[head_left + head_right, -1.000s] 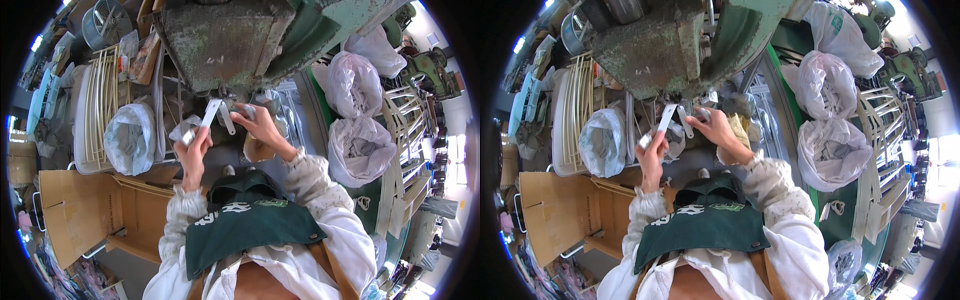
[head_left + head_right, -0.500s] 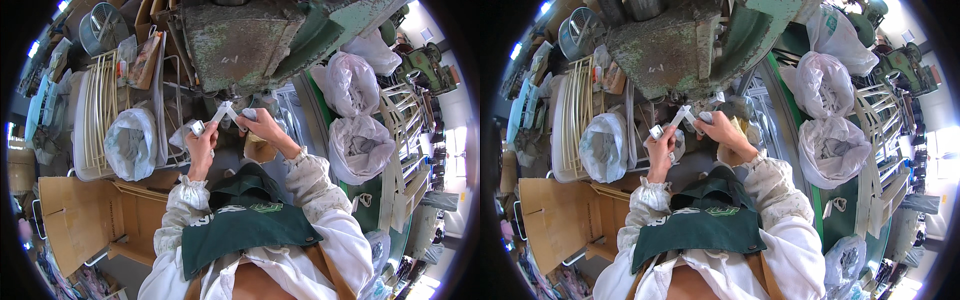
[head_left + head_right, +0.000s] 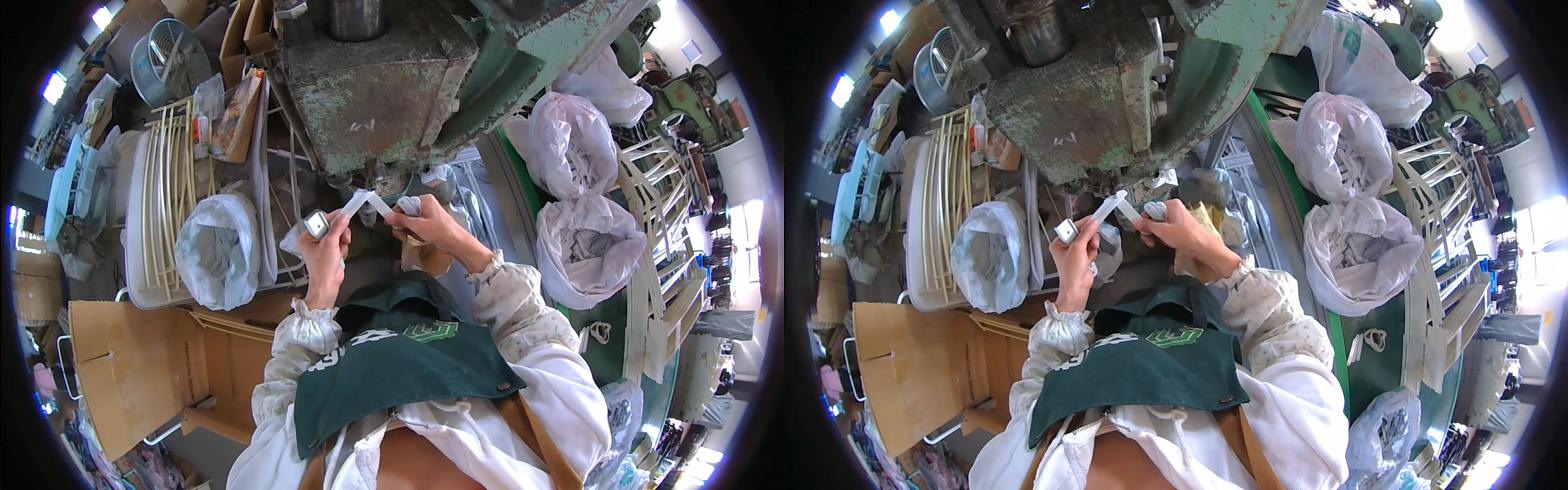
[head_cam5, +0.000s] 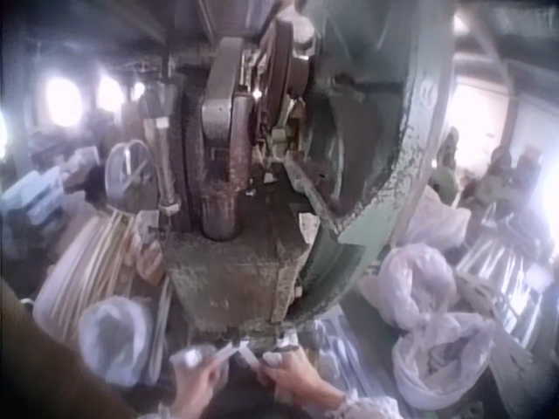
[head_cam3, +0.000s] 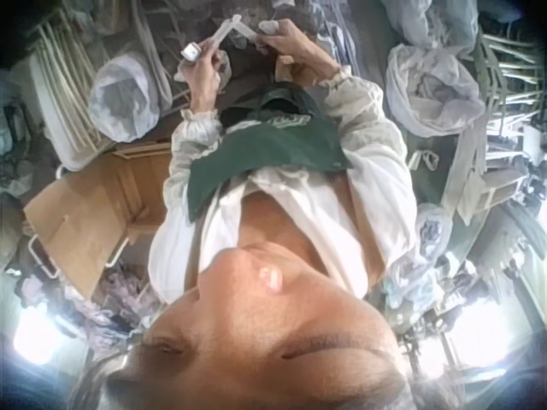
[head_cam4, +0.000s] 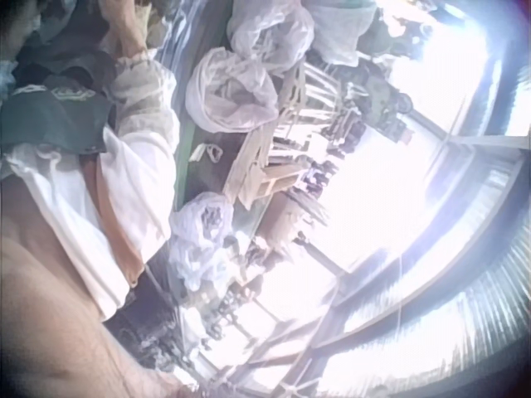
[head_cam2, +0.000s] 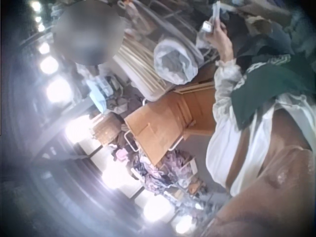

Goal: The person repeatedly picks up small white plastic pieces, places them into a press machine, and removes the processed pieces. The person handles the pieces one at a time and places them into a nearby bag after processing.

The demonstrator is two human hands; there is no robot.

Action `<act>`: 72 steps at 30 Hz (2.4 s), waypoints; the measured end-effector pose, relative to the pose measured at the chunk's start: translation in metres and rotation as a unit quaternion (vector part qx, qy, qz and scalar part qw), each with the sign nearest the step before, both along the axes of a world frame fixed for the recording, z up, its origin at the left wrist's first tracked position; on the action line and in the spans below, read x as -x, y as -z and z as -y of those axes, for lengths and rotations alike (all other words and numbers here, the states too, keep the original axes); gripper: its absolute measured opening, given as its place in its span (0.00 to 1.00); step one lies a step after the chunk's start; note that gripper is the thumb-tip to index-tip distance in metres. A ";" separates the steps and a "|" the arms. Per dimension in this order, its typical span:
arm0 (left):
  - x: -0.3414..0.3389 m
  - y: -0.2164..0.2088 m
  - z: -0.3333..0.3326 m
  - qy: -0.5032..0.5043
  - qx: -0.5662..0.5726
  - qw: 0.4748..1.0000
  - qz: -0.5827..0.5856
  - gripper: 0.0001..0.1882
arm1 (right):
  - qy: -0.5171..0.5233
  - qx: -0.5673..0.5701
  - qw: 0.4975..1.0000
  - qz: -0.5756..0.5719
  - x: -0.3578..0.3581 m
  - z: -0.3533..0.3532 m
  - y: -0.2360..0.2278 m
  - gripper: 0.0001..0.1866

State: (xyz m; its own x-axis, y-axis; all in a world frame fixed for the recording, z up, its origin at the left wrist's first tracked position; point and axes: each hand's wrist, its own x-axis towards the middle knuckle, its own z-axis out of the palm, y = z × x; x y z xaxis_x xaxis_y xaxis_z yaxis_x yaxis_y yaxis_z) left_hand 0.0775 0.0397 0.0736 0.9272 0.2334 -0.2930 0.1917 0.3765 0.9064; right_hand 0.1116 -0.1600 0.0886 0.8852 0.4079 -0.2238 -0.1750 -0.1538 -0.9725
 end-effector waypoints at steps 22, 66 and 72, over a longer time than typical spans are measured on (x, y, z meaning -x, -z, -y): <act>-0.003 0.074 0.005 0.130 0.304 0.943 -0.048 0.12 | 0.345 0.021 0.938 0.024 -0.003 0.050 0.064 0.14; 0.018 -0.005 0.008 0.078 0.061 0.994 -0.038 0.18 | 0.124 -0.118 0.983 0.060 -0.005 -0.030 0.007 0.07; 0.024 -0.003 -0.005 0.065 0.046 0.997 -0.025 0.19 | 0.036 0.032 0.999 -0.015 -0.040 0.008 0.060 0.12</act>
State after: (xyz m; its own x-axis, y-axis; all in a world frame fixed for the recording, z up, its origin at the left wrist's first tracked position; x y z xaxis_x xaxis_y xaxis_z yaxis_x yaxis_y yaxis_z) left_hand 0.0533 0.0443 0.0765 0.9312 0.0827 -0.3551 0.2890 0.4262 0.8572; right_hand 0.1514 -0.1683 0.0290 0.9041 0.3275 -0.2747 -0.2176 -0.2004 -0.9552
